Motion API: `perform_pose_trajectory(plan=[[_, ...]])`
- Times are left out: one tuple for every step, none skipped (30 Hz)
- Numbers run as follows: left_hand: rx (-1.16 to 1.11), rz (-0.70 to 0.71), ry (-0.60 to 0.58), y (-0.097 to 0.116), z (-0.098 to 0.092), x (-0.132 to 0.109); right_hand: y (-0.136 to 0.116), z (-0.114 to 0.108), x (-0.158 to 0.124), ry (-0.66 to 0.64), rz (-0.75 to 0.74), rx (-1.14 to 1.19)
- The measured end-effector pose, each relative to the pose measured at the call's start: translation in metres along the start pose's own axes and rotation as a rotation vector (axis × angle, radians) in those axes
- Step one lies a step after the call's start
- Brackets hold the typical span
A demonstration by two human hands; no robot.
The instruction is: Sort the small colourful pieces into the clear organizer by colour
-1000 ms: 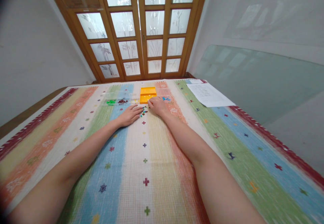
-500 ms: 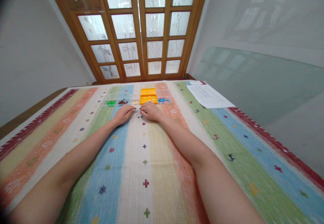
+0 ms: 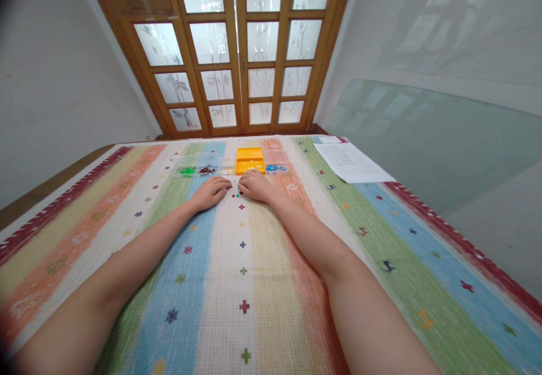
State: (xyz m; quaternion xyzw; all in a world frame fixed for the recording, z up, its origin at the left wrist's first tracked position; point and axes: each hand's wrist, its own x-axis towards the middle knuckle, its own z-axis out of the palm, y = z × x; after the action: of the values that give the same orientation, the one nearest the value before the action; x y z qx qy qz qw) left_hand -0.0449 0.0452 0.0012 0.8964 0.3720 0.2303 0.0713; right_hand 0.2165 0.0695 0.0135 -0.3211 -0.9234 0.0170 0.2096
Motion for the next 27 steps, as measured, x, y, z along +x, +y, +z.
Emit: perform_pose_trajectory(plan=[[0.0,0.006,-0.011,0.001,0.0,0.0,0.0,0.0,0.0,0.001,-0.001,0.0],[0.002,0.014,-0.023,0.002,0.0,0.0,-0.001,0.0,0.001,0.008,0.001,0.004],[0.006,0.02,-0.034,0.002,0.0,0.0,-0.001,0.0,0.001,0.018,0.005,0.01],[0.011,0.024,-0.043,0.002,0.0,0.0,0.0,0.0,0.002,0.028,0.011,0.017],[0.016,0.026,-0.049,0.002,0.0,0.0,0.0,0.0,0.002,0.039,0.02,0.022],[0.02,0.026,-0.052,0.002,0.0,0.0,0.001,0.0,0.002,0.053,0.031,0.026],[0.024,0.026,-0.053,0.002,0.001,0.0,0.002,0.0,0.002,0.072,0.043,0.026],[0.027,0.026,-0.051,0.002,0.001,0.0,0.003,0.0,0.002,0.101,0.058,0.023],[0.029,0.026,-0.048,0.002,0.001,0.0,0.005,0.0,0.002,0.138,0.079,0.016],[0.03,0.026,-0.046,0.002,0.0,0.0,0.007,0.0,0.002,0.177,0.106,0.006],[0.031,0.026,-0.046,0.002,0.0,0.0,0.01,0.0,0.001,0.21,0.14,-0.008],[0.032,0.025,-0.046,0.003,-0.001,0.0,0.012,0.0,0.001,0.235,0.179,-0.021],[0.034,0.024,-0.046,0.003,-0.001,0.0,0.015,0.0,0.0,0.253,0.219,-0.03],[0.036,0.022,-0.045,0.004,-0.001,0.001,0.019,0.0,0.0,0.269,0.253,-0.031],[0.039,0.02,-0.044,0.004,-0.001,0.001,0.022,0.001,0.0,0.286,0.279,-0.025],[0.042,0.018,-0.041,0.004,-0.001,0.001,0.025,0.001,0.0,0.309,0.298,-0.011],[0.045,0.017,-0.036,0.004,-0.001,0.001,0.029,0.002,0.0,0.334,0.31,0.004],[0.048,0.017,-0.03,0.004,0.0,0.001,0.032,0.003,0.0,0.359,0.316,0.017],[0.051,0.017,-0.024,0.003,0.001,0.001,0.034,0.005,0.0,0.377,0.319,0.025],[0.054,0.016,-0.015,0.001,0.002,0.0,0.036,0.006,-0.001,0.387,0.318,0.029],[0.057,0.012,-0.003,0.0,0.002,0.0,0.037,0.007,-0.001,0.385,0.309,0.034],[0.063,0.003,0.012,-0.002,0.003,0.0,0.037,0.008,-0.001,0.367,0.289,0.042],[0.069,-0.01,0.028,-0.003,0.004,0.0,0.036,0.009,-0.001,0.339,0.26,0.057],[0.076,-0.028,0.046,-0.005,0.004,0.0,0.034,0.009,-0.001,0.306,0.226,0.079],[0.084,-0.047,0.062,-0.007,0.004,0.0,0.031,0.009,0.0,0.271,0.188,0.102],[0.092,-0.065,0.077,-0.008,0.004,-0.001,0.026,0.008,0.0,0.237,0.146,0.124],[0.1,-0.084,0.089,-0.01,0.003,-0.001,0.021,0.008,0.001,0.206,0.106,0.14]])
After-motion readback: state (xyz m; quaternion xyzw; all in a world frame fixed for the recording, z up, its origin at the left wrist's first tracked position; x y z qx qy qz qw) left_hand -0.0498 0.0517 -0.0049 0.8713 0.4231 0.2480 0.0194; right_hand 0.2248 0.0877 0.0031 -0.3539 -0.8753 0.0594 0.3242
